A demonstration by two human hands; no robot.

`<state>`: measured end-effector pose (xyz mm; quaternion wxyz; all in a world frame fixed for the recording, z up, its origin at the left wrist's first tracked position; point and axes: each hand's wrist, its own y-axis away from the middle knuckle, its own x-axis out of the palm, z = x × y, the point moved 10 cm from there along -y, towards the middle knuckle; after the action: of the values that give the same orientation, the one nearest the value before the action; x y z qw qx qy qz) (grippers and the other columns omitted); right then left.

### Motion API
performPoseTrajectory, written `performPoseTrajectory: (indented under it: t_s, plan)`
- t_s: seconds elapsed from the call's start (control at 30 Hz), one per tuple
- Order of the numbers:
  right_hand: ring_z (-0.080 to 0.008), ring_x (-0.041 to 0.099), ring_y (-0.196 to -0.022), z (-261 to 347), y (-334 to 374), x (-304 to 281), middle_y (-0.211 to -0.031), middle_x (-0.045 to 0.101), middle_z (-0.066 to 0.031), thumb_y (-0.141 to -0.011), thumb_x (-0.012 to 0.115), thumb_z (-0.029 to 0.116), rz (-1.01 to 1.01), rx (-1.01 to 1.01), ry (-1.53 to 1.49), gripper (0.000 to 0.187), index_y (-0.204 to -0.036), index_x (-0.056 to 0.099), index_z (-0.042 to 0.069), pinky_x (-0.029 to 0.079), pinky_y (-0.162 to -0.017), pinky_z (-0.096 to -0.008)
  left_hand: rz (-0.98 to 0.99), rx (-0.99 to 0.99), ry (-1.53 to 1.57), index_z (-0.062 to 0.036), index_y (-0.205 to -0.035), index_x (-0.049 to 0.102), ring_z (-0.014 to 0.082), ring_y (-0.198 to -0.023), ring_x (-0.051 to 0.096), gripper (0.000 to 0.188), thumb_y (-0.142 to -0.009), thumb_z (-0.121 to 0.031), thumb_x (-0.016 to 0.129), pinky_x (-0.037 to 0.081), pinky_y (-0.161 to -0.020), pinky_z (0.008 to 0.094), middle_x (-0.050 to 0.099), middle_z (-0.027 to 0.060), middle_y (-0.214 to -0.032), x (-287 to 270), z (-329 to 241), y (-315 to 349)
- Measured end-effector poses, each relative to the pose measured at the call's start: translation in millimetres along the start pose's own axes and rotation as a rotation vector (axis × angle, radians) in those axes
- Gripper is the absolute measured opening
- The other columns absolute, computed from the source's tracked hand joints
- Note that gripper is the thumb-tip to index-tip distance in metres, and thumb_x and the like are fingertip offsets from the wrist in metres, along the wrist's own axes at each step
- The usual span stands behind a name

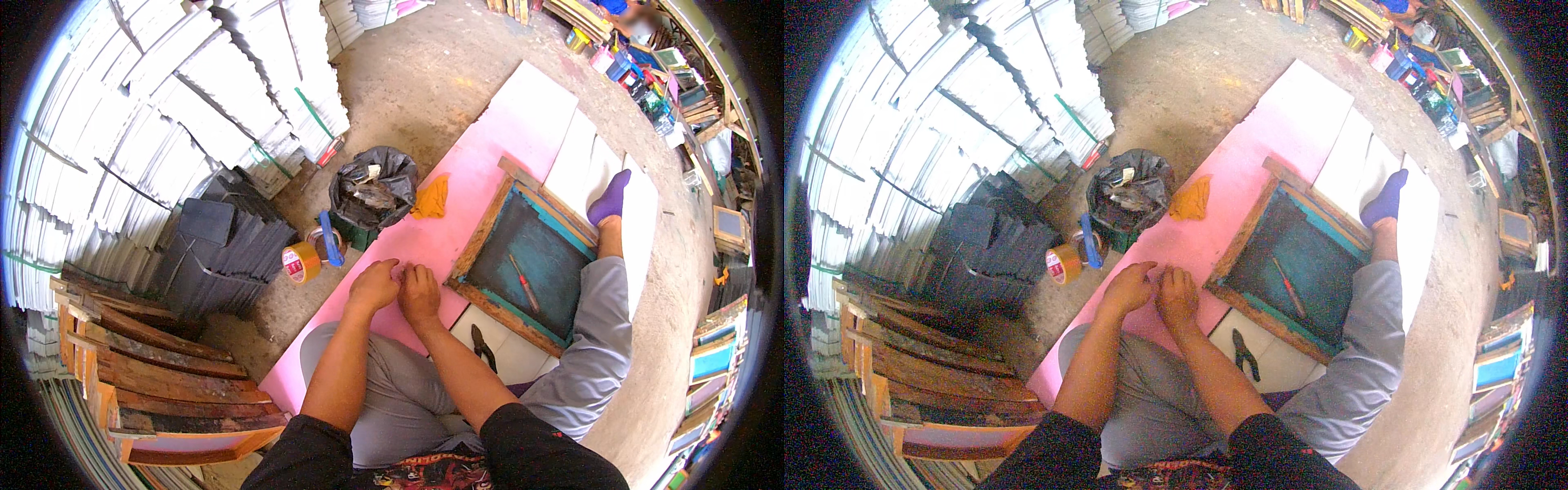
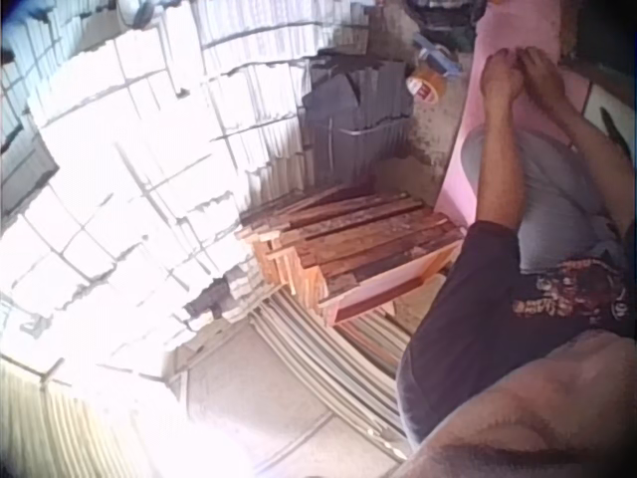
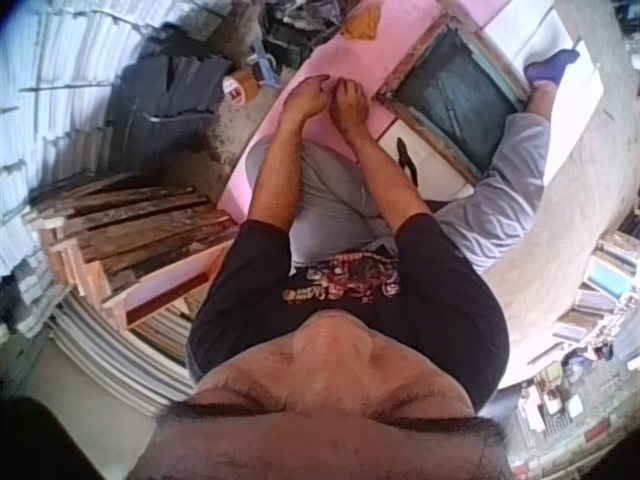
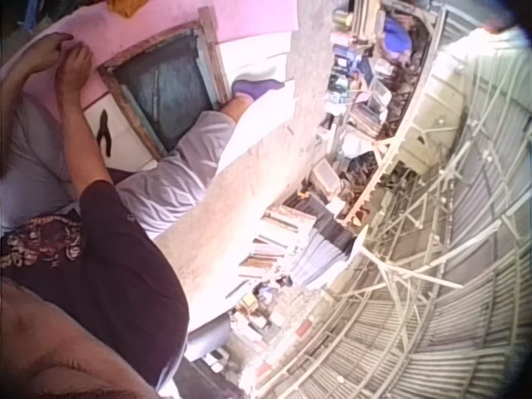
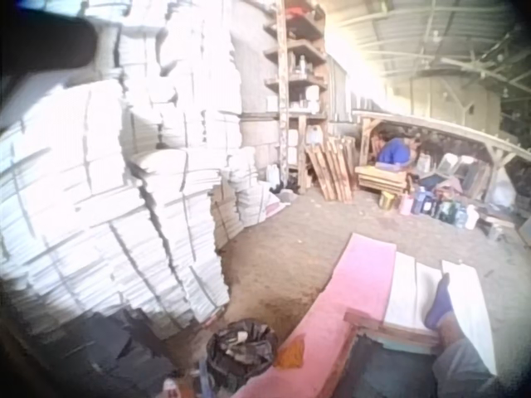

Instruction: The person sits on the floor and uses pliers and a screwdriver to remove nails and debris from the edge of a wooden frame. They repeatedly scrape and pull at the frame's border, discarding small pieces onto a pink mat.

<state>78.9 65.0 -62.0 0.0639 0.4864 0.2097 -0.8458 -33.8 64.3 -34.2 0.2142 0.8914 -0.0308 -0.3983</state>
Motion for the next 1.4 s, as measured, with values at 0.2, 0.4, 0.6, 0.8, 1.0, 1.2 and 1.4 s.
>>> performPoseTrajectory:
  t_s: [0.2, 0.4, 0.6, 0.8, 1.0, 1.2, 1.4]
  plan:
    - [-0.0328, 0.061, -0.084, 3, -5, -13, -0.086, 0.058, -0.0125, -0.085, 0.067, 0.011, -0.043, -0.027, -0.086, 0.015, -0.099, 0.068, 0.006, 0.052, -0.072, -0.044, 0.004, 0.026, 0.067, -0.0074, -0.131, 0.064, 0.0359, -0.118, 0.062, 0.048, -0.084, -0.011, 0.055, 0.048, -0.103, 0.0435, 0.065, 0.021, -0.126, -3, -1, -1]
    - [-0.0347, 0.063, -0.082, 0, -10, -4, -0.085, 0.059, -0.0141, -0.087, 0.067, 0.015, 0.1, 0.026, -0.064, 0.012, -0.095, 0.071, 0.007, 0.052, -0.069, -0.0473, -0.058, 0.065, 0.148, -0.0053, -0.127, 0.065, 0.0352, -0.11, 0.066, 0.045, -0.084, -0.014, 0.057, 0.05, -0.097, 0.0428, 0.068, 0.0213, -0.119, -4, 6, -9]
    - [-0.0308, 0.067, -0.08, -14, -15, -7, -0.087, 0.068, -0.016, -0.088, 0.067, 0.014, 0.2, 0.206, -0.241, 0.016, -0.099, 0.075, 0.005, 0.054, -0.07, -0.0425, -0.294, 0.04, 0.315, -0.0024, -0.121, 0.068, 0.0285, -0.096, 0.069, 0.039, -0.086, -0.019, 0.067, 0.054, -0.085, 0.0386, 0.071, 0.0194, -0.11, -25, 20, -14]
    - [-0.0151, 0.063, -0.067, -45, -5, 17, -0.079, 0.068, -0.0067, -0.091, 0.069, 0.011, 0.335, 0.697, -0.858, 0.016, -0.099, 0.074, -0.002, 0.052, -0.061, -0.0309, -0.763, 0.022, 0.663, -0.003, -0.11, 0.072, 0.0206, -0.078, 0.065, 0.032, -0.084, -0.022, 0.077, 0.053, -0.072, 0.0319, 0.068, 0.0126, -0.092, -66, 29, 1]
    - [-0.0127, 0.06, -0.065, -22, -46, -5, -0.077, 0.065, -0.0034, -0.092, 0.07, 0.011, 0.326, 0.778, -1.156, 0.016, -0.099, 0.073, -0.003, 0.05, -0.059, -0.029, -0.838, -0.097, 0.911, 0.0013, -0.092, 0.071, 0.0179, -0.076, 0.063, 0.031, -0.085, -0.027, 0.079, 0.05, -0.071, 0.0299, 0.066, 0.0104, -0.087, -68, 50, 0]
    - [-0.0181, 0.063, -0.064, 26, -128, -26, -0.075, 0.067, -0.0068, -0.091, 0.072, 0.014, 0.202, 0.545, -1.125, 0.018, -0.099, 0.074, -0.002, 0.051, -0.059, -0.0334, -0.836, -0.18, 0.8, 0.0029, -0.084, 0.069, 0.013, -0.067, 0.063, 0.025, -0.089, -0.021, 0.075, 0.048, -0.062, 0.0282, 0.068, 0.0081, -0.073, -85, 40, 1]
    - [-0.0397, 0.066, -0.089, 82, -189, -46, -0.092, 0.068, -0.0209, -0.085, 0.068, 0.007, -0.003, -0.066, -0.353, 0.017, -0.099, 0.073, -0.001, 0.054, -0.081, -0.0439, -0.838, -0.07, 0.941, 0.0016, -0.085, 0.068, 0.0094, -0.064, 0.057, 0.019, -0.089, -0.017, 0.074, 0.046, -0.057, 0.0272, 0.065, 0.0036, -0.071, -87, 42, 3]
